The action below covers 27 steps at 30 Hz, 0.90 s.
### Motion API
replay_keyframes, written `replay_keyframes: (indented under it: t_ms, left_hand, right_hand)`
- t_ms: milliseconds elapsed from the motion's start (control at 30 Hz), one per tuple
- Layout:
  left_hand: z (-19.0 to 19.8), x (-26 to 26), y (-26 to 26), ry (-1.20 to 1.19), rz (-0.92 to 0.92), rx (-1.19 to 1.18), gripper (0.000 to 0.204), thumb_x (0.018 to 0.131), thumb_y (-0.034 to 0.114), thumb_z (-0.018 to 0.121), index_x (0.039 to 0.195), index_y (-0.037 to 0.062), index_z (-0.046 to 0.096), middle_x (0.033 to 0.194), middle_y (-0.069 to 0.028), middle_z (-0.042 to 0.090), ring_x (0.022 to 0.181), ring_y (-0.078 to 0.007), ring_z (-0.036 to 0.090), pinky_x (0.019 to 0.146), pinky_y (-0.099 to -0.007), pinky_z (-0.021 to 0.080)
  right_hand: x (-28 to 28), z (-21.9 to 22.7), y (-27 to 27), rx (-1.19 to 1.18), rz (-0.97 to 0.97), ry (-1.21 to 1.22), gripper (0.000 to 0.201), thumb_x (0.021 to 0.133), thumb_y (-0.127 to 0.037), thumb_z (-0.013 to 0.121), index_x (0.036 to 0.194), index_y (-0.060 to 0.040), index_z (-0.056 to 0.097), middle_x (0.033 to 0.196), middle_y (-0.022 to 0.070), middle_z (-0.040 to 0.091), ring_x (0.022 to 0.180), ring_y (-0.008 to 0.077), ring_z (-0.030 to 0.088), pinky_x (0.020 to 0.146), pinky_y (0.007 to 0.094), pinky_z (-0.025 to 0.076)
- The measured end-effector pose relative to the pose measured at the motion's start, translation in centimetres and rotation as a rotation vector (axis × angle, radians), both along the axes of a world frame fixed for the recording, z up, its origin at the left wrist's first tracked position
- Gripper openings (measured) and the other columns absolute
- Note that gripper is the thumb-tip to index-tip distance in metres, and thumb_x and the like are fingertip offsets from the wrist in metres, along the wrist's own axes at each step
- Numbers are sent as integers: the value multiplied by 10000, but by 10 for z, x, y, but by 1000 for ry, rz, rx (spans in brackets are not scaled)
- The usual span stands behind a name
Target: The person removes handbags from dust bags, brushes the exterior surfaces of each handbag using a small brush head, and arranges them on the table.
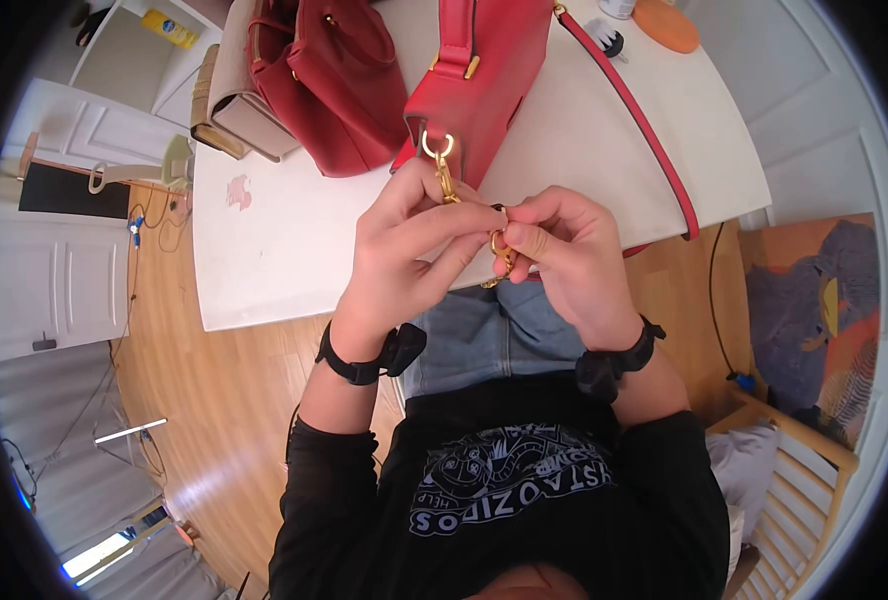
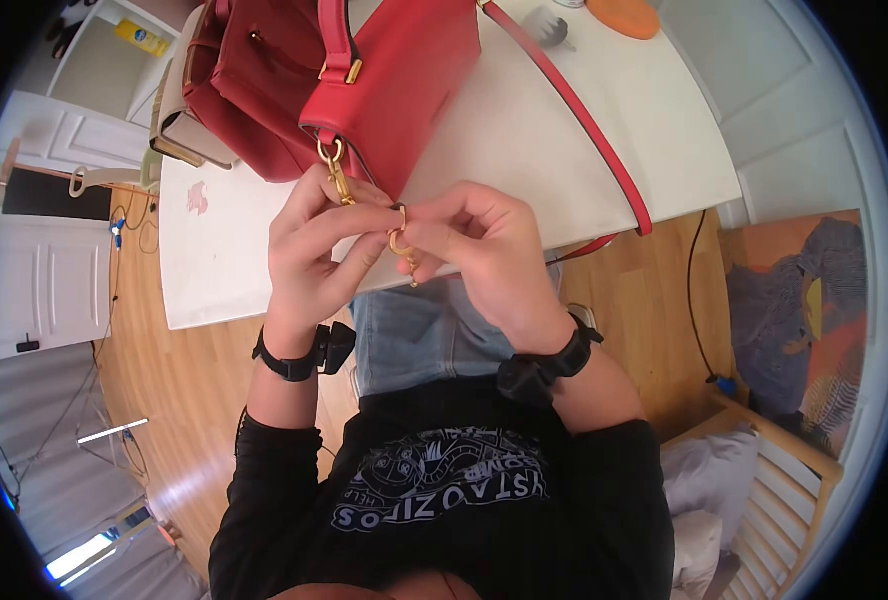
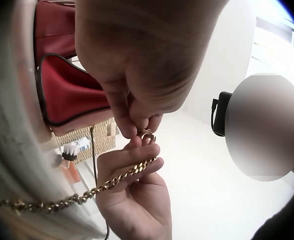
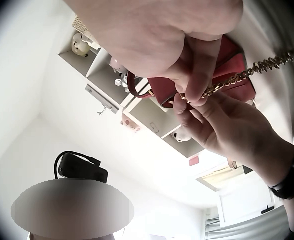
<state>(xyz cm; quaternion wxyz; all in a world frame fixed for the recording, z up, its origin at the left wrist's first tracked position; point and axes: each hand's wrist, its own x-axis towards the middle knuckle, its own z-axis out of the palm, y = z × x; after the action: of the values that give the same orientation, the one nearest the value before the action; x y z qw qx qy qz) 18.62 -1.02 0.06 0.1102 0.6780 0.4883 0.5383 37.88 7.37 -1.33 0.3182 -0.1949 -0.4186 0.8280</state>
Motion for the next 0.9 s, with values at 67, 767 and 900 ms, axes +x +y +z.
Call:
replay_keyframes:
  t_ms: [67, 767, 900]
  left_hand:
    - [8, 3, 0, 59, 44, -21, 268, 810, -97, 804, 1037, 47, 809, 975, -75, 640, 881, -213, 681, 739, -324, 557]
    - [8, -10, -2, -458, -91, -151, 213, 953, -119, 578, 1151, -53, 624, 1161, -132, 645, 1098, -218, 667, 1008, -352, 536]
    - [7, -12, 0, -252, 65, -126, 188, 955, -108, 675, 1119, -27, 629, 1108, -104, 637, 1033, -183, 680, 937, -305, 552]
  right_hand:
    - [-1, 1, -1, 12, -16, -4, 78, 997, -9, 736, 1060, 34, 715, 958, 146, 783, 785, 191, 765, 669, 282, 622]
    - [-2, 11, -34, 844, 483, -387, 425, 977, -186, 768, 1285, 14, 555, 1193, 200, 732, 1101, 393, 730, 928, 473, 578]
    - [19, 18, -46, 1127, 224, -354, 572, 957, -228, 779, 1389, 41, 518, 1305, 252, 663, 1185, 427, 667, 1018, 491, 533]
